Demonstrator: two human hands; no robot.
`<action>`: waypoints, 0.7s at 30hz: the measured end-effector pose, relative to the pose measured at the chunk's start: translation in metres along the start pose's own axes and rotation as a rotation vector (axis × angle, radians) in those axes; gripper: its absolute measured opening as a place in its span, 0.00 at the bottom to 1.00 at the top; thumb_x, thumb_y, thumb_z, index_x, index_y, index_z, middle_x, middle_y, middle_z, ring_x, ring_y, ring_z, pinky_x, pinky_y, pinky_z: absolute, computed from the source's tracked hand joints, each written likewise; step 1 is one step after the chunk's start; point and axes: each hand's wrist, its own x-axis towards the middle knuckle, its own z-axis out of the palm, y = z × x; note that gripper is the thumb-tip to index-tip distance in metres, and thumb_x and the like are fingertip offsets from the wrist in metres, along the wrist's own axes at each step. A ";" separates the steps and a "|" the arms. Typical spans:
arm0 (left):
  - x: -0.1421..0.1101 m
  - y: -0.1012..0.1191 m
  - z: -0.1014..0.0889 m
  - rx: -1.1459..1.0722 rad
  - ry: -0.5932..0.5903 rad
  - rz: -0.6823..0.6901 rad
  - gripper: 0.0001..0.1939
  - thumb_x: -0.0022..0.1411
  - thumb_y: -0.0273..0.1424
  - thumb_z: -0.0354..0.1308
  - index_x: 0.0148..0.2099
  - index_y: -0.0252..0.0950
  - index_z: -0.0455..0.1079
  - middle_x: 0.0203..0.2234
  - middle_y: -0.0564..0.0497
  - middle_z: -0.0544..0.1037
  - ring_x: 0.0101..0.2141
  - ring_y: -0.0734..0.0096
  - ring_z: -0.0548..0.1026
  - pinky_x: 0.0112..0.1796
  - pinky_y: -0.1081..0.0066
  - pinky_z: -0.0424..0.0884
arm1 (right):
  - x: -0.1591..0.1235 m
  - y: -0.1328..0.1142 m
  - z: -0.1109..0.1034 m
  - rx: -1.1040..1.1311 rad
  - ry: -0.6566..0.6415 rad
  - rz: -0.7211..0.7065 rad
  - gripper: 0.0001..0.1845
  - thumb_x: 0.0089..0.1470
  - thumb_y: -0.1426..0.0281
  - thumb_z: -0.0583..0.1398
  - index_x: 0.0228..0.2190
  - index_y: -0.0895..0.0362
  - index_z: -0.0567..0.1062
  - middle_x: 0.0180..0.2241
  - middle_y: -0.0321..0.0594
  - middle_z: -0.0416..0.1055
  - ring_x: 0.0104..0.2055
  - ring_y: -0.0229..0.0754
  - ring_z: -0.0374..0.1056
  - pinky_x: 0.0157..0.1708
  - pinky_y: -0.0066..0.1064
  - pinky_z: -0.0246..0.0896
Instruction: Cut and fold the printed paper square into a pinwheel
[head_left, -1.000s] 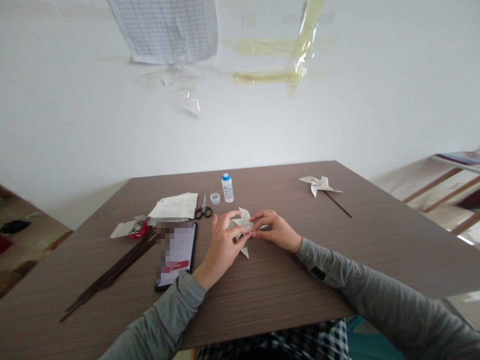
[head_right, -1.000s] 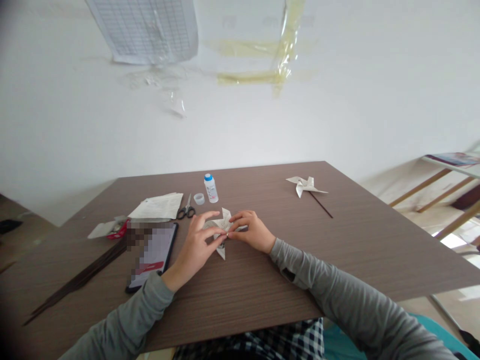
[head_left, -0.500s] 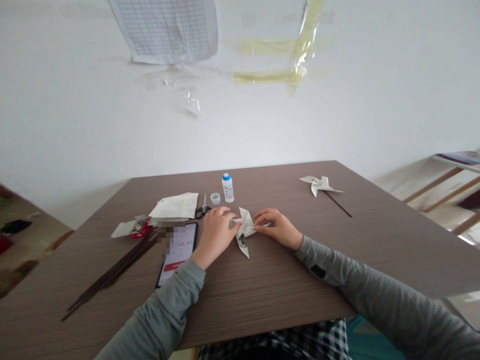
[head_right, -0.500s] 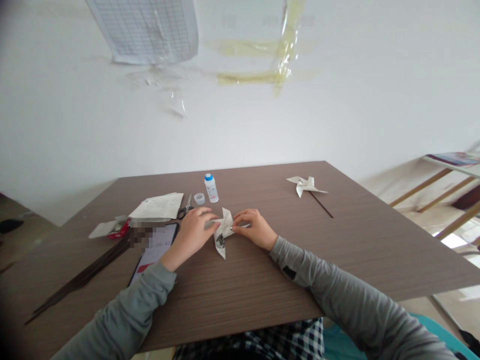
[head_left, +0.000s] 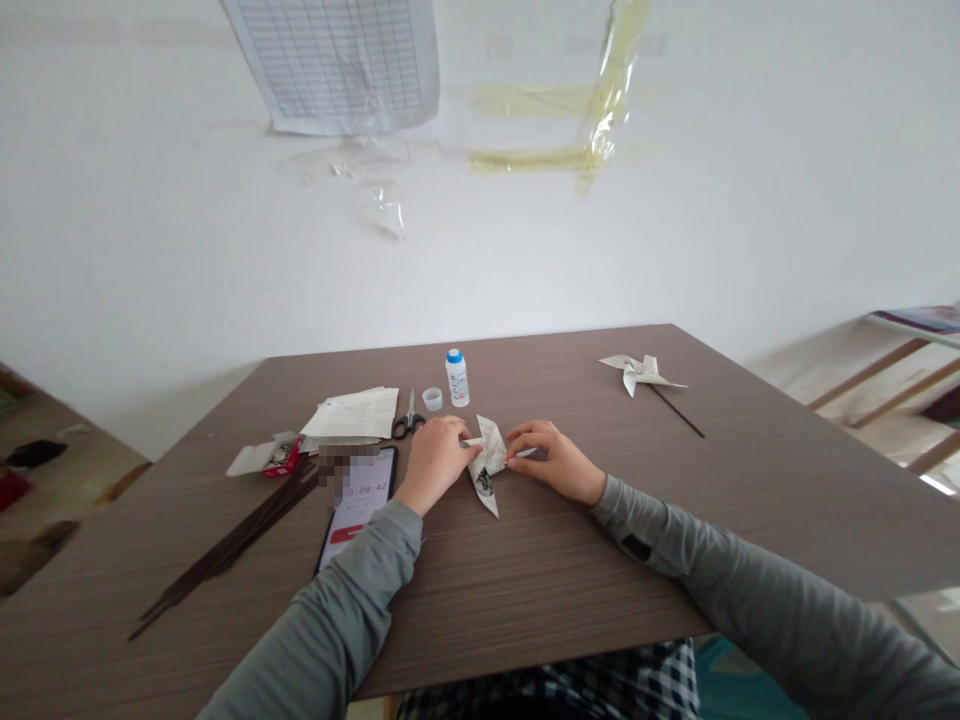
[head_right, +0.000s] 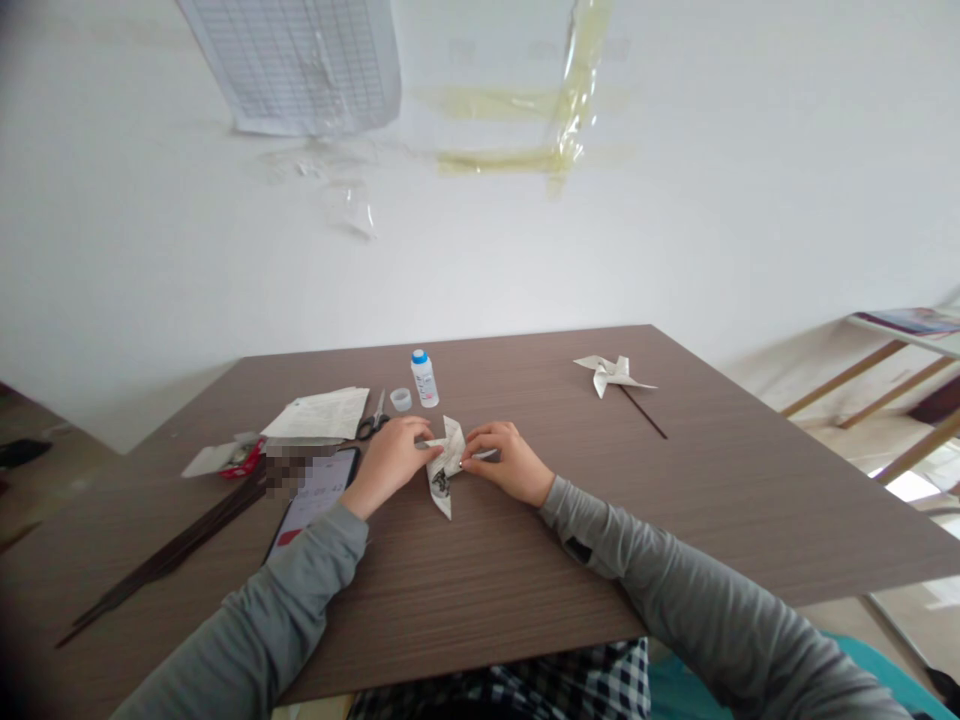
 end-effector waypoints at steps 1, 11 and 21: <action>-0.001 0.001 0.000 -0.017 0.007 -0.006 0.06 0.64 0.27 0.77 0.36 0.40 0.84 0.48 0.40 0.92 0.55 0.44 0.88 0.61 0.53 0.79 | 0.000 0.001 0.000 0.000 0.003 0.001 0.04 0.63 0.61 0.78 0.37 0.47 0.93 0.54 0.47 0.89 0.62 0.59 0.81 0.73 0.58 0.67; -0.007 0.010 0.004 -0.338 0.067 0.001 0.04 0.69 0.29 0.72 0.42 0.41 0.79 0.46 0.45 0.91 0.51 0.52 0.88 0.56 0.57 0.80 | 0.002 0.006 0.001 0.024 0.079 0.024 0.05 0.62 0.61 0.78 0.38 0.47 0.94 0.56 0.48 0.88 0.65 0.63 0.80 0.72 0.59 0.67; -0.009 0.006 0.006 -0.352 0.023 0.038 0.08 0.65 0.35 0.74 0.45 0.42 0.83 0.48 0.43 0.92 0.54 0.46 0.88 0.60 0.52 0.81 | 0.000 -0.004 -0.003 0.001 0.088 -0.052 0.09 0.67 0.57 0.75 0.37 0.46 0.92 0.43 0.45 0.89 0.52 0.58 0.83 0.62 0.52 0.76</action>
